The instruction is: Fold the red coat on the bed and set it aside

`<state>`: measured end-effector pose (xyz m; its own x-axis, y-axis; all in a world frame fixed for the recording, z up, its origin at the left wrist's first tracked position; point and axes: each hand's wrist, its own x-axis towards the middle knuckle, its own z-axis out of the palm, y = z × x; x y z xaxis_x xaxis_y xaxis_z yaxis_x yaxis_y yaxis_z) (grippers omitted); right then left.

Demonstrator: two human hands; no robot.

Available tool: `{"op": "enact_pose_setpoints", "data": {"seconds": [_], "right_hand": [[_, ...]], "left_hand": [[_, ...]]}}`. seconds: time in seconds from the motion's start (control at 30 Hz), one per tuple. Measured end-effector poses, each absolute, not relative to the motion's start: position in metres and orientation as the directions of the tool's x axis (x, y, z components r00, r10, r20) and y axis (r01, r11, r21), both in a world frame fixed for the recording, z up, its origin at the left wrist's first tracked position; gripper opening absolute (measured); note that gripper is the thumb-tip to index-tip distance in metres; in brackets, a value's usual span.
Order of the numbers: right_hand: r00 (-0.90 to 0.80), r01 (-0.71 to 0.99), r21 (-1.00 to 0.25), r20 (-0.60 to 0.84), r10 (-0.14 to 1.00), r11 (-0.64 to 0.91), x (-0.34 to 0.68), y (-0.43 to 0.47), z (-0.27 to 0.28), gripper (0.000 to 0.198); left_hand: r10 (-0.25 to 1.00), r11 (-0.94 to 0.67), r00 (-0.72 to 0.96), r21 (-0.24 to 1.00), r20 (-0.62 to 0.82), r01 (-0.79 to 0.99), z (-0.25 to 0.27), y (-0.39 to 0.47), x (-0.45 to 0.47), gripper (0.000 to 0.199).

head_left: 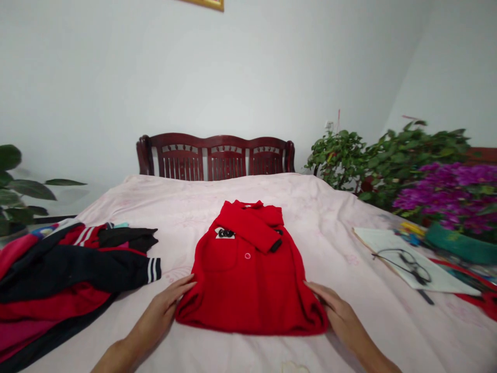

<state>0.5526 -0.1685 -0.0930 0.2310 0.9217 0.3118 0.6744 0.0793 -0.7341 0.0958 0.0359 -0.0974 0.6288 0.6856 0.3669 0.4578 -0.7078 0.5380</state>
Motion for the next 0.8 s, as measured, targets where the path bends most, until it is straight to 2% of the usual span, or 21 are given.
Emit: {"op": "enact_pose_setpoints", "data": {"seconds": [0.07, 0.17, 0.27, 0.37, 0.5, 0.6, 0.7, 0.8], "right_hand": [[0.097, 0.802, -0.578, 0.381, 0.920, 0.154, 0.566, -0.172, -0.101, 0.047], [-0.070, 0.889, -0.402, 0.353, 0.933, 0.219, 0.574, -0.168, -0.098, 0.054], [-0.187, 0.915, -0.290, 0.310, 0.932, 0.280, 0.576, -0.154, -0.083, 0.057], [-0.281, 0.908, -0.225, 0.304, 0.910, 0.355, 0.580, -0.136, -0.072, 0.057], [-0.396, 0.875, -0.154, 0.316, 0.862, 0.458, 0.585, -0.110, -0.069, 0.056], [-0.466, 0.844, -0.121, 0.317, 0.826, 0.522, 0.586, -0.091, -0.071, 0.055], [-0.447, 0.839, -0.159, 0.346, 0.825, 0.521, 0.583, -0.077, -0.069, 0.050], [-0.378, 0.820, -0.298, 0.360, 0.853, 0.489, 0.578, -0.078, -0.058, 0.045]], "left_hand": [[0.601, -0.788, 0.731, 0.395, 0.324, 0.472, -0.092, 0.051, 0.084, 0.060], [0.481, -0.875, 0.836, 0.196, 0.263, 0.442, -0.077, 0.071, 0.082, 0.062], [0.387, -0.922, 0.901, 0.100, 0.195, 0.375, -0.063, 0.088, 0.098, 0.061], [0.311, -0.950, 0.935, 0.086, 0.171, 0.301, -0.056, 0.101, 0.120, 0.063], [0.234, -0.972, 0.941, 0.085, 0.245, 0.219, -0.060, 0.113, 0.142, 0.056], [0.220, -0.973, 0.938, 0.122, 0.268, 0.194, -0.065, 0.118, 0.154, 0.049], [0.269, -0.957, 0.912, 0.196, 0.309, 0.216, -0.061, 0.119, 0.160, 0.039], [0.306, -0.926, 0.904, 0.315, 0.298, 0.209, -0.044, 0.112, 0.155, 0.037]]}}
